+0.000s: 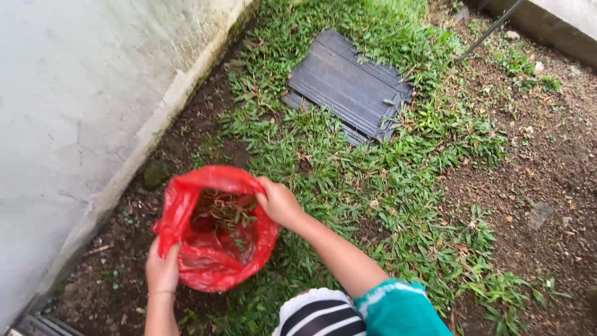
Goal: Picking up weeds and garden debris from the ground and placing them into a red plastic bag
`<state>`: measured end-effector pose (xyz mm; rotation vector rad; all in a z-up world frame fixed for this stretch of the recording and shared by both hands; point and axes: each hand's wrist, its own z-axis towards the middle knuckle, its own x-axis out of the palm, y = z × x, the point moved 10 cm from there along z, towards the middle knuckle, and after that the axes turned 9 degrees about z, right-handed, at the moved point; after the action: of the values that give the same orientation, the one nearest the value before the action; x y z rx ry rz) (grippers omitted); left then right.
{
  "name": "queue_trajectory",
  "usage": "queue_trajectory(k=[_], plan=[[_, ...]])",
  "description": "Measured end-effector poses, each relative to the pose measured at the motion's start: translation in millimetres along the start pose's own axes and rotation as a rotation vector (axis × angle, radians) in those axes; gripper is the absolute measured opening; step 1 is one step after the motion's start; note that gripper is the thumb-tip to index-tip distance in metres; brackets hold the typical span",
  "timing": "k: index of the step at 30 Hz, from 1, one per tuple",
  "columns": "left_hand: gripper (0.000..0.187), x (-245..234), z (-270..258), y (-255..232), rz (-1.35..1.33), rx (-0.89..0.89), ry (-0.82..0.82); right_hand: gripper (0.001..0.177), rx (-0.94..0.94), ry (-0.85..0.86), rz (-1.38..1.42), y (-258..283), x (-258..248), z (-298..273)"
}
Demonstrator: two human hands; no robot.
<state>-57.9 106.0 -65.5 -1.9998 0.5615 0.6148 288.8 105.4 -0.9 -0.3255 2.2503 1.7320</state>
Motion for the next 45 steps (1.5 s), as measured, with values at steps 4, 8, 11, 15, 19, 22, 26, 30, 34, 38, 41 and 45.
queue_trajectory(k=[4, 8, 11, 15, 19, 22, 26, 30, 34, 38, 41, 45], plan=[[0.048, 8, -42, -54, -0.086, -0.102, 0.072, 0.033, -0.144, -0.01, 0.178, 35, -36, -40], [0.059, 36, -50, -73, -0.101, -0.093, 0.176, 0.053, 0.01, 0.124, 0.393, 11, -61, -55], [0.055, 38, -50, -70, -0.147, -0.111, 0.174, 0.054, 0.182, 0.118, 0.424, -39, -86, -55], [0.052, 28, -63, -85, -0.167, -0.186, 0.164, 0.043, 0.556, -0.163, 0.094, -186, -147, -41], [0.046, 47, -61, -78, -0.205, -0.194, 0.218, 0.058, 0.42, -0.573, -0.079, -345, -221, -18], [0.046, 61, -69, -86, -0.158, -0.262, 0.204, 0.069, 0.699, -0.575, -0.087, -327, -242, -38], [0.046, 90, -74, -106, -0.365, -0.241, 0.259, 0.078, 0.73, -0.505, -0.114, -317, -236, -24], [0.048, 117, -86, -153, -0.41, -0.249, 0.302, 0.072, 0.742, -0.517, -0.205, -347, -235, 2], [0.052, 141, -86, -177, -0.371, -0.218, 0.346, 0.066, 0.766, -0.496, -0.247, -375, -235, 28], [0.053, 152, -94, -186, -0.344, -0.307, 0.38, 0.042, 0.563, -0.609, -0.199, -391, -238, 46], [0.054, 146, -104, -196, -0.31, -0.363, 0.378, 0.04, 0.596, -0.596, -0.175, -420, -233, 54], [0.054, 143, -104, -189, -0.331, -0.378, 0.369, 0.033, 0.595, -0.699, -0.151, -497, -232, 71]])
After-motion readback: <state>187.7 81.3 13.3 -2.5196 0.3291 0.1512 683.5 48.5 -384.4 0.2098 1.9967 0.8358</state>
